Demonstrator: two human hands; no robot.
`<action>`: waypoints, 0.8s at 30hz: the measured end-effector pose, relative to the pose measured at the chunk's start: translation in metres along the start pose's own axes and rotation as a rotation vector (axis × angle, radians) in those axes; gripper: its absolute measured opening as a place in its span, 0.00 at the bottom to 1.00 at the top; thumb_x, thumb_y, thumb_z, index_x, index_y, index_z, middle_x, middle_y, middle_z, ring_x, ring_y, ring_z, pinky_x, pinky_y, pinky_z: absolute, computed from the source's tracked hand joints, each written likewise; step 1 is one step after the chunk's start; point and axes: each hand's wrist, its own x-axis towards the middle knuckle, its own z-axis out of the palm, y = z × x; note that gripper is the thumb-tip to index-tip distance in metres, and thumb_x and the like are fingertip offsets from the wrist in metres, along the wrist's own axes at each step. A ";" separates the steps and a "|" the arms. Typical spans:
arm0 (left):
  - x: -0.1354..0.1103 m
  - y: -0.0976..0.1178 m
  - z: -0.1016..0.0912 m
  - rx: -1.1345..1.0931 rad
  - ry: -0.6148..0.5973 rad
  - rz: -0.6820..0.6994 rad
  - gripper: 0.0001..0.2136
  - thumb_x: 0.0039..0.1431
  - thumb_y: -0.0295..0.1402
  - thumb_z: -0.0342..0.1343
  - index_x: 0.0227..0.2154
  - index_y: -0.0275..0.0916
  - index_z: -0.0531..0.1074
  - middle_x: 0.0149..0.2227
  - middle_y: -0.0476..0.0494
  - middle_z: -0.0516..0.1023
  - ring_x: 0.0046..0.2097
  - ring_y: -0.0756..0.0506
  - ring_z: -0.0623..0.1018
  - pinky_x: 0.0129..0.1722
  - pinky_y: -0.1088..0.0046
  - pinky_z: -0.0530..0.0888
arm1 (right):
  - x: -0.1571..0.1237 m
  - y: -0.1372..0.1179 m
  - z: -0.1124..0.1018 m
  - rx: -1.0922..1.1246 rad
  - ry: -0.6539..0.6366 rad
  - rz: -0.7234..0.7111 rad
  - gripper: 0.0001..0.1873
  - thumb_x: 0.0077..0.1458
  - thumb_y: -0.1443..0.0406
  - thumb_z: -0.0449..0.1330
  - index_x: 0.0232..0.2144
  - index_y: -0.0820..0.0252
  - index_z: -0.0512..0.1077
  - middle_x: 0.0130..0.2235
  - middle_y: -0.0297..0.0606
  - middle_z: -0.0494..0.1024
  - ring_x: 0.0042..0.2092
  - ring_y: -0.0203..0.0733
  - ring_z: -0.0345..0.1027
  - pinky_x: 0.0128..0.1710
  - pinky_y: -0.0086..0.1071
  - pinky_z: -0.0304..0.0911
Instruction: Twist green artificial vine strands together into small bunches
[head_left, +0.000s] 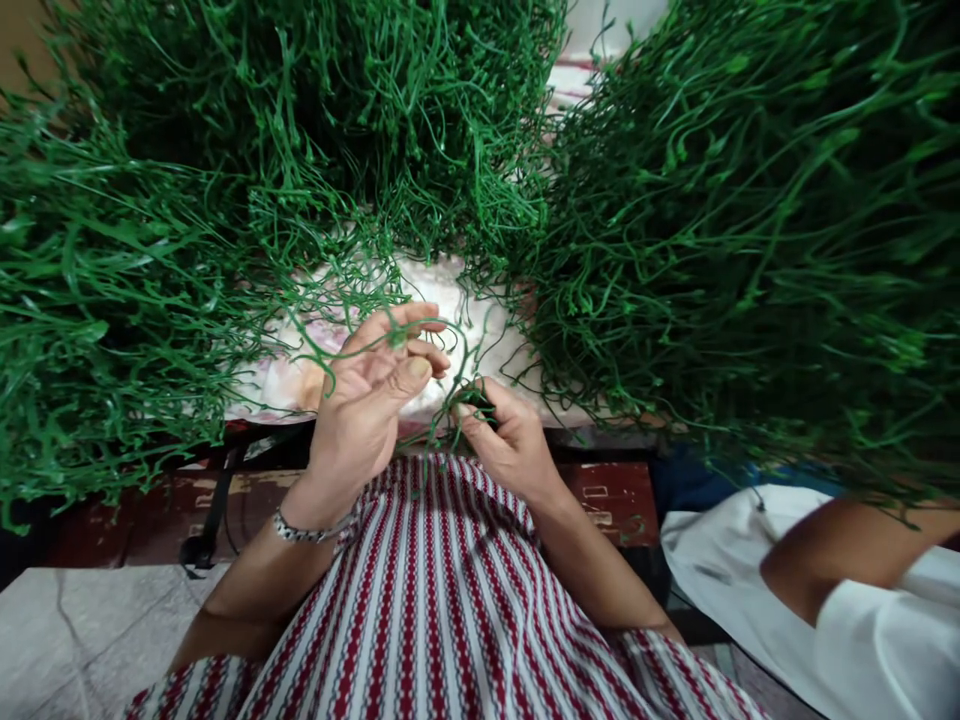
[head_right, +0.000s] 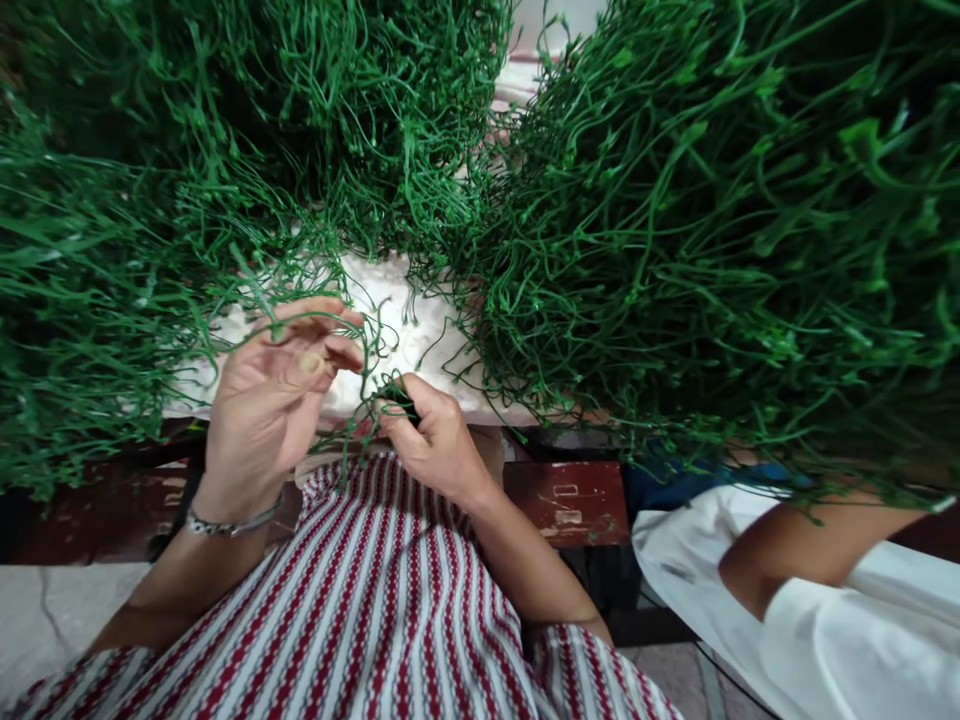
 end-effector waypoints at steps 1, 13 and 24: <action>-0.003 -0.001 -0.003 0.063 -0.020 -0.030 0.11 0.49 0.30 0.61 0.37 0.38 0.74 0.39 0.43 0.75 0.36 0.50 0.74 0.39 0.74 0.70 | 0.000 -0.001 -0.003 0.001 0.001 -0.008 0.11 0.57 0.66 0.50 0.23 0.62 0.58 0.23 0.29 0.59 0.26 0.29 0.52 0.27 0.23 0.50; -0.025 -0.022 -0.013 0.619 -0.029 0.210 0.05 0.47 0.22 0.58 0.23 0.39 0.73 0.26 0.48 0.73 0.31 0.49 0.72 0.31 0.76 0.69 | 0.000 -0.001 0.004 0.374 -0.138 0.100 0.21 0.52 0.49 0.57 0.28 0.63 0.63 0.24 0.29 0.59 0.26 0.29 0.51 0.24 0.23 0.49; -0.030 -0.010 -0.027 0.552 -0.178 -0.169 0.03 0.51 0.28 0.57 0.23 0.36 0.71 0.22 0.50 0.68 0.24 0.53 0.65 0.24 0.79 0.62 | -0.003 0.004 -0.005 0.245 -0.325 0.073 0.18 0.55 0.55 0.56 0.24 0.63 0.60 0.22 0.28 0.56 0.25 0.28 0.48 0.24 0.23 0.46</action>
